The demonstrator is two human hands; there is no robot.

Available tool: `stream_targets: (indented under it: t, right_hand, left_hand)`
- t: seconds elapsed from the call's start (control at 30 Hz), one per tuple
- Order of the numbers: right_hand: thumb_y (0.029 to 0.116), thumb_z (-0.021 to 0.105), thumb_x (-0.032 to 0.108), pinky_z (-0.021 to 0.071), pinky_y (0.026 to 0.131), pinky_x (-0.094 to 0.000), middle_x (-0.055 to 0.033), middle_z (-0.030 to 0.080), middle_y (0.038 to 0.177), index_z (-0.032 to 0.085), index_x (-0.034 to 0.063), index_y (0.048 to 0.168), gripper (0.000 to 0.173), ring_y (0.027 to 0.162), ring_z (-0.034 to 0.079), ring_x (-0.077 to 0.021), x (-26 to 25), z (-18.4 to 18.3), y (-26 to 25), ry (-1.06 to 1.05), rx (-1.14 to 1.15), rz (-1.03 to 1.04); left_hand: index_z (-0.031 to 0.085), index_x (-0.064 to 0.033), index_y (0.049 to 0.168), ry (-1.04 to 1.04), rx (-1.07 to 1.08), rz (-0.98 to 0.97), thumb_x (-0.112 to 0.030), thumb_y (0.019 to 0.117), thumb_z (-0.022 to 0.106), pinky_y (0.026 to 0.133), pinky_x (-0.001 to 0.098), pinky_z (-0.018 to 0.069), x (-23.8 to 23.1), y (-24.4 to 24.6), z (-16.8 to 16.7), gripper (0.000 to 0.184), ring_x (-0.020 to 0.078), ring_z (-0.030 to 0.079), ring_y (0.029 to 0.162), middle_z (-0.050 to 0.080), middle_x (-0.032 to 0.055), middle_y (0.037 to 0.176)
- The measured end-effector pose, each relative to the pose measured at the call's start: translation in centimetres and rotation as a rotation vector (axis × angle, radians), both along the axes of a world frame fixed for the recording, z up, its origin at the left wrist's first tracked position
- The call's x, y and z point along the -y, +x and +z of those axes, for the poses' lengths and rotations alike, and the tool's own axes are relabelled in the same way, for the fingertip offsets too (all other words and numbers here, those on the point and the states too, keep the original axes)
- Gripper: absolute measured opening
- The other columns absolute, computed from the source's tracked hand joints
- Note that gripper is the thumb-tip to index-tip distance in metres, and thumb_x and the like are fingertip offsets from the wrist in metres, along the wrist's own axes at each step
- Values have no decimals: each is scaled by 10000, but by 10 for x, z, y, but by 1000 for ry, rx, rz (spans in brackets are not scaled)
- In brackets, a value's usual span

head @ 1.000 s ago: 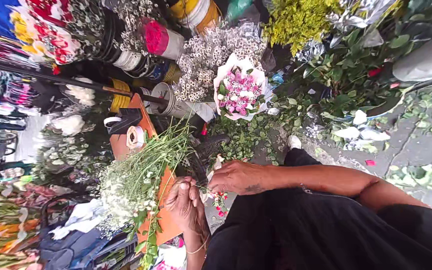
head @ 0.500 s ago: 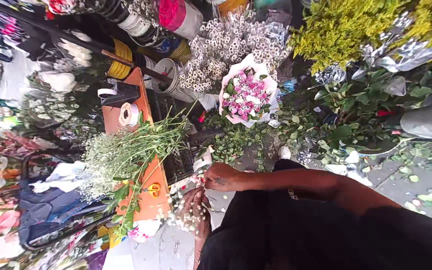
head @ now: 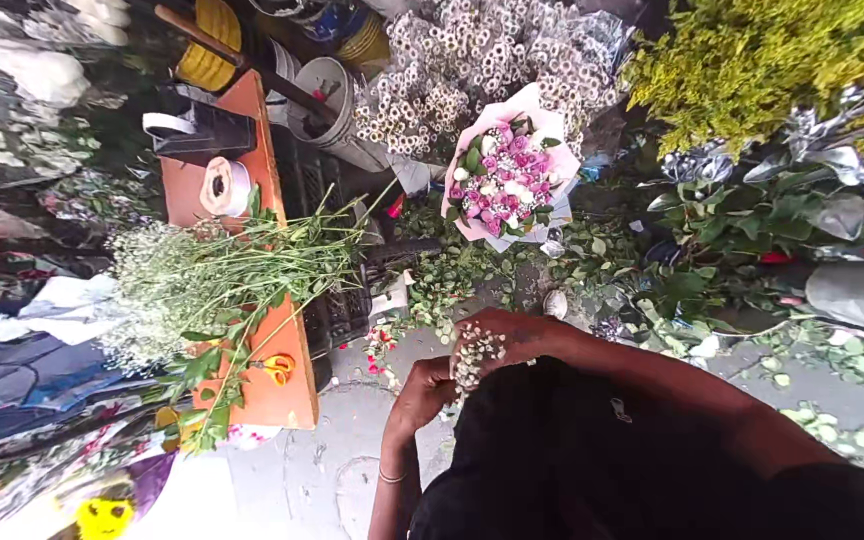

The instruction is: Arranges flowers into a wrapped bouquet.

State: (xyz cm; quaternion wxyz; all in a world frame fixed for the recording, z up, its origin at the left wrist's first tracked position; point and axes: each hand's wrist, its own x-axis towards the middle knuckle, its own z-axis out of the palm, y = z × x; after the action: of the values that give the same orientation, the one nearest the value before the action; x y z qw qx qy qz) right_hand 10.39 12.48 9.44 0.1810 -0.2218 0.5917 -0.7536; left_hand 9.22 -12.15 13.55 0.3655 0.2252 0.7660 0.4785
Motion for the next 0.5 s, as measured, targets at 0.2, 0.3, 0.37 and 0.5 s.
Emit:
stream_targets:
  t: [0.2, 0.3, 0.37, 0.5]
  right_hand:
    - [869, 784, 119, 603, 755, -218, -82, 684, 1030, 760, -9, 985, 175, 858, 677, -56, -13, -47, 24, 46, 177, -637]
    - [877, 737, 30, 588, 876, -238, -67, 701, 1097, 785, 32, 1022, 153, 999, 673, -76, -34, -69, 27, 215, 118, -999]
    - [889, 678, -10, 559, 925, -238, -131, 711, 1079, 794, 26, 1018, 177, 1027, 675, -112, -41, -92, 17, 450, -54, -1066]
    - [898, 645, -52, 560, 927, -275, -216, 714, 1067, 777, 13, 1060, 219, 1020, 702, -233, -30, -133, -21, 701, -352, -803]
  left_hand:
    - [739, -6, 1118, -34, 104, 66, -112, 939, 688, 758, 233, 570, -17, -60, -77, 214, 50, 663, 857, 722, 45, 1046]
    - [668, 29, 1269, -196, -95, 315, -114, 1050, 511, 925, 363, 583, -59, -73, -137, 305, 206, 703, 1067, 699, 168, 1221]
    - [642, 56, 1309, -264, -251, 303, -66, 1033, 509, 1040, 430, 527, -97, -73, -178, 330, 317, 650, 1217, 629, 242, 1347]
    - [481, 161, 1406, -361, -80, 68, 9, 935, 642, 1153, 443, 394, -143, -55, -217, 520, 427, 504, 1358, 455, 369, 1471]
